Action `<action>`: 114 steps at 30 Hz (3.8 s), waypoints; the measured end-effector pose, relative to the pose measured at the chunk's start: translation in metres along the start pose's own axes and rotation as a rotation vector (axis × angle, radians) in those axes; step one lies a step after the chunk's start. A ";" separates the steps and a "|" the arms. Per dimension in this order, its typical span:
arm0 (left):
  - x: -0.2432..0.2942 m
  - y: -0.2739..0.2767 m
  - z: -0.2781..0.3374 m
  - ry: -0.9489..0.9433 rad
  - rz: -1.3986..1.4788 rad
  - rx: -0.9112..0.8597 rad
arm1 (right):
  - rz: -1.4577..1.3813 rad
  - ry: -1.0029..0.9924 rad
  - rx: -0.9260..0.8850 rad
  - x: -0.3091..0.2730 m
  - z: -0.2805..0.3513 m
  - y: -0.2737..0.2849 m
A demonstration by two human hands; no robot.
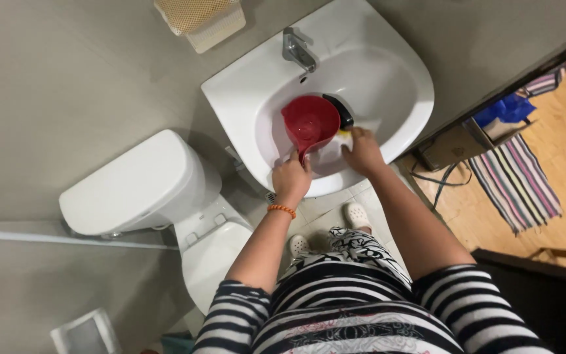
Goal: The person cleans a toilet seat and lid using a red plastic scoop filled with water and a yellow sponge. They pour water onto the seat and scrub the surface, then rinse the sponge and scoop in the sink.
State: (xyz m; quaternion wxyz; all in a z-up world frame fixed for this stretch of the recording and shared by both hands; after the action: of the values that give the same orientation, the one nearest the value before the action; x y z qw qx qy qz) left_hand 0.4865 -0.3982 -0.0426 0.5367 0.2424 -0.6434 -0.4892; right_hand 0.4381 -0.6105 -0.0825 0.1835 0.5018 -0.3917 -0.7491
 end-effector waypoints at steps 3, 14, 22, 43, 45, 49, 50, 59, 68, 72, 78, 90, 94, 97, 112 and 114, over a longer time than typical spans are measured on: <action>0.007 0.009 0.003 0.036 -0.008 -0.015 | -0.096 0.102 0.129 0.017 -0.033 0.008; -0.039 -0.064 -0.038 0.300 0.186 -0.250 | -0.087 0.458 0.136 0.043 -0.114 -0.044; -0.010 -0.121 -0.024 0.729 1.246 -0.481 | -0.291 0.610 0.173 0.075 -0.154 -0.063; 0.024 0.008 0.014 0.343 0.155 -0.093 | 0.584 0.411 -0.482 0.033 -0.110 -0.032; 0.030 0.028 0.023 0.315 0.172 -0.025 | 0.498 0.175 -0.290 0.071 -0.147 -0.037; 0.031 0.039 0.032 0.363 0.092 -0.086 | 0.448 0.397 -0.416 0.043 -0.112 -0.086; 0.035 0.047 0.032 0.342 0.123 -0.050 | 0.389 0.468 -0.489 0.032 -0.104 -0.092; 0.017 0.052 0.034 0.326 0.223 -0.011 | 0.133 0.326 -0.415 0.036 -0.114 -0.088; 0.001 0.043 0.035 0.305 0.325 -0.004 | 0.142 0.238 -0.185 0.052 -0.135 -0.088; -0.005 0.028 0.037 0.281 0.299 0.052 | -0.081 0.626 -0.360 0.017 -0.100 -0.136; -0.017 0.023 0.042 0.353 0.244 0.018 | 0.168 0.101 -0.203 0.070 -0.168 -0.068; -0.025 0.026 0.033 0.460 0.382 0.003 | 0.339 0.015 -0.276 0.056 -0.165 -0.048; -0.022 0.031 0.032 0.480 0.366 0.020 | 0.291 0.240 -0.259 0.032 -0.147 -0.068; -0.022 0.029 0.033 0.443 0.300 0.029 | 0.236 0.434 -0.571 0.007 -0.124 -0.074; -0.020 0.031 0.033 0.459 0.334 0.056 | 0.223 0.310 -0.279 0.002 -0.153 -0.106; -0.019 0.032 0.033 0.455 0.327 0.073 | -0.005 0.462 -0.429 -0.002 -0.148 -0.132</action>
State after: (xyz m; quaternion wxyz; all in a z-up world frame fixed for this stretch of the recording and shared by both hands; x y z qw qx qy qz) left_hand 0.4681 -0.3570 -0.0210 0.7299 0.2581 -0.5542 -0.3058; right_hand 0.5870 -0.5862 -0.2117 0.3674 0.6095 -0.1711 -0.6814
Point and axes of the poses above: each hand's wrist, its own z-axis away from the middle knuckle, its own y-axis out of the back of the hand, x = y × z, the point moved 8 cm from there along -z, towards the middle knuckle, and after that the axes turned 1 degree about x, right-handed, at the moved point
